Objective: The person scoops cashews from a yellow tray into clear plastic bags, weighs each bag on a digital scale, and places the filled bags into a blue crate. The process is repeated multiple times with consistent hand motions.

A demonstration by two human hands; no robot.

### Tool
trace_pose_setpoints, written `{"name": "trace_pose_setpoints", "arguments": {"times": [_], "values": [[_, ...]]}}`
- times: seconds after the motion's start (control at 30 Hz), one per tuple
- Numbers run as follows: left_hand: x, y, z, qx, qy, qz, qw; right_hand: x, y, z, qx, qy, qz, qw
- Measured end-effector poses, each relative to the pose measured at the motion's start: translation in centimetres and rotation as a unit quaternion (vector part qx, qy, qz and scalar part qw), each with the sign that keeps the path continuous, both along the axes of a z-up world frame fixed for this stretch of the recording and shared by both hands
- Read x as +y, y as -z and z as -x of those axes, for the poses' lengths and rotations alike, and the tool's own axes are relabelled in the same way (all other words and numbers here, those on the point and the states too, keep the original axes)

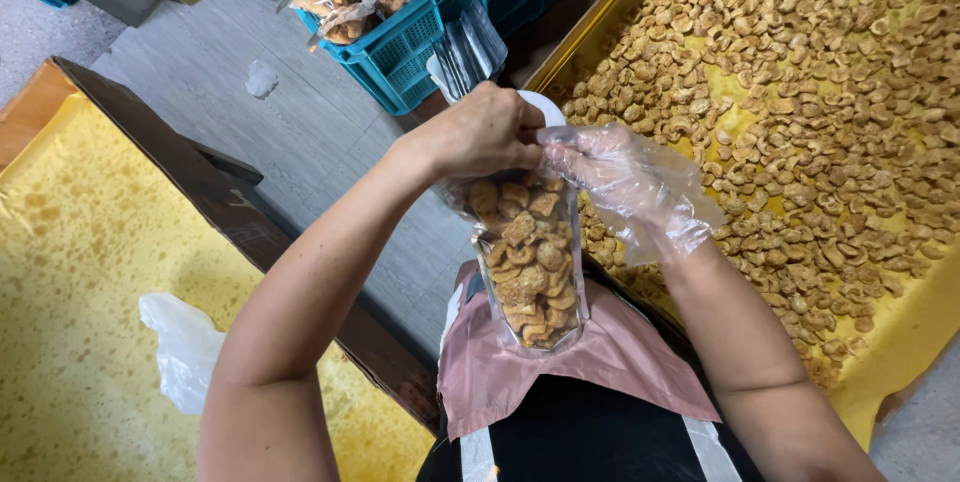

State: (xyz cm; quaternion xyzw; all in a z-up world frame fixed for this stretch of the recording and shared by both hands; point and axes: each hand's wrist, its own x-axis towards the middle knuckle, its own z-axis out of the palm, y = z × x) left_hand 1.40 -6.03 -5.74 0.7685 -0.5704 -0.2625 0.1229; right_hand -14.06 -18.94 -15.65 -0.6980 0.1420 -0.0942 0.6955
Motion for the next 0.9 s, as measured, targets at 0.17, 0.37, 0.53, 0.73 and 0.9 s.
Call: {"name": "trace_pose_setpoints", "arguments": {"times": [0.17, 0.37, 0.53, 0.73, 0.9], "values": [[1.9, 0.4, -0.8, 0.006, 0.003, -0.099, 0.995, -0.5, 0.5, 0.7, 0.006, 0.0, 0.044, 0.999], [6.8, 2.3, -0.8, -0.019, -0.07, -0.095, 0.993, -1.2, 2.3, 1.3, -0.019, 0.016, 0.021, 0.999], [7.7, 3.8, -2.1, -0.008, -0.101, -0.079, 0.992, -1.7, 3.1, 0.7, 0.045, 0.003, 0.033, 0.998], [6.1, 4.1, -2.8, 0.42, -0.082, -0.146, 0.892, -1.3, 2.6, 0.2, 0.007, -0.071, -0.086, 0.994], [6.3, 2.8, -2.4, 0.394, -0.148, -0.104, 0.901, -4.3, 2.1, 1.1, -0.044, -0.04, -0.276, 0.959]]}}
